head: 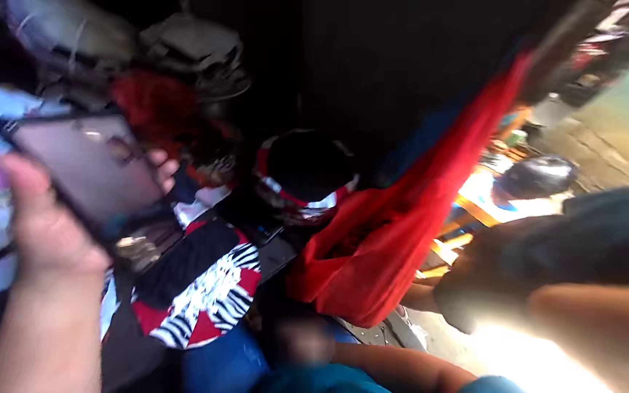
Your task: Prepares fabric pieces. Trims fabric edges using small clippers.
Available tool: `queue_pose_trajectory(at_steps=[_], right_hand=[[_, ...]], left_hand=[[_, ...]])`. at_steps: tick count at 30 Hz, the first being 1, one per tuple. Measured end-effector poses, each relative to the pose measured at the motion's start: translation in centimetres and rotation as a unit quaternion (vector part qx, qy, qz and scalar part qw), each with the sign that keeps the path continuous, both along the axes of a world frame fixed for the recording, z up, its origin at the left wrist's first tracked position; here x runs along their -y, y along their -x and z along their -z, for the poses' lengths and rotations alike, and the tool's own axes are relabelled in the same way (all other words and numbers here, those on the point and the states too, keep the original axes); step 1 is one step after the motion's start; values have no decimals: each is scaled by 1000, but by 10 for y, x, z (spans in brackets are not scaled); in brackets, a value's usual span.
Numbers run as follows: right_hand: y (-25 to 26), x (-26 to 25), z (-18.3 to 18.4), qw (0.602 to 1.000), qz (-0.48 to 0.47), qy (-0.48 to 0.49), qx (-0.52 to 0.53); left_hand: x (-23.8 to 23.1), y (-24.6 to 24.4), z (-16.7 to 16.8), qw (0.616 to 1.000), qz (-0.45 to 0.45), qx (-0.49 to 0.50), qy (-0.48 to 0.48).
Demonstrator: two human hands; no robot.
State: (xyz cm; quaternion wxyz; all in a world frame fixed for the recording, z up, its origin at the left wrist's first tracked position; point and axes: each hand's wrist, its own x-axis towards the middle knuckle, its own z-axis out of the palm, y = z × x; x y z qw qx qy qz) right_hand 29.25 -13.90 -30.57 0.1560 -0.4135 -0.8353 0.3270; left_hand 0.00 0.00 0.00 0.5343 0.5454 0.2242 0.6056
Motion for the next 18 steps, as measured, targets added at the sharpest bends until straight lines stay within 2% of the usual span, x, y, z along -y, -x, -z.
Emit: queue_pose_trajectory(at_steps=[2, 6, 9, 14, 18], right_hand=[[-2, -1, -5, 1000, -4, 6, 7], [-8, -1, 2, 997, 10, -74, -25], [-12, -2, 0, 997, 10, -75, -23], [-14, -3, -5, 999, -6, -34, -13], [-12, -2, 2, 997, -4, -72, -27]], left_hand=[[-6, -19, -11, 998, -42, -19, 31], [-42, -14, 1, 999, 9, -28, 45], [-62, -15, 10, 997, -4, 4, 74], [-83, -15, 30, 981, -150, -12, 124], [-97, -9, 48, 964, -207, -21, 163]])
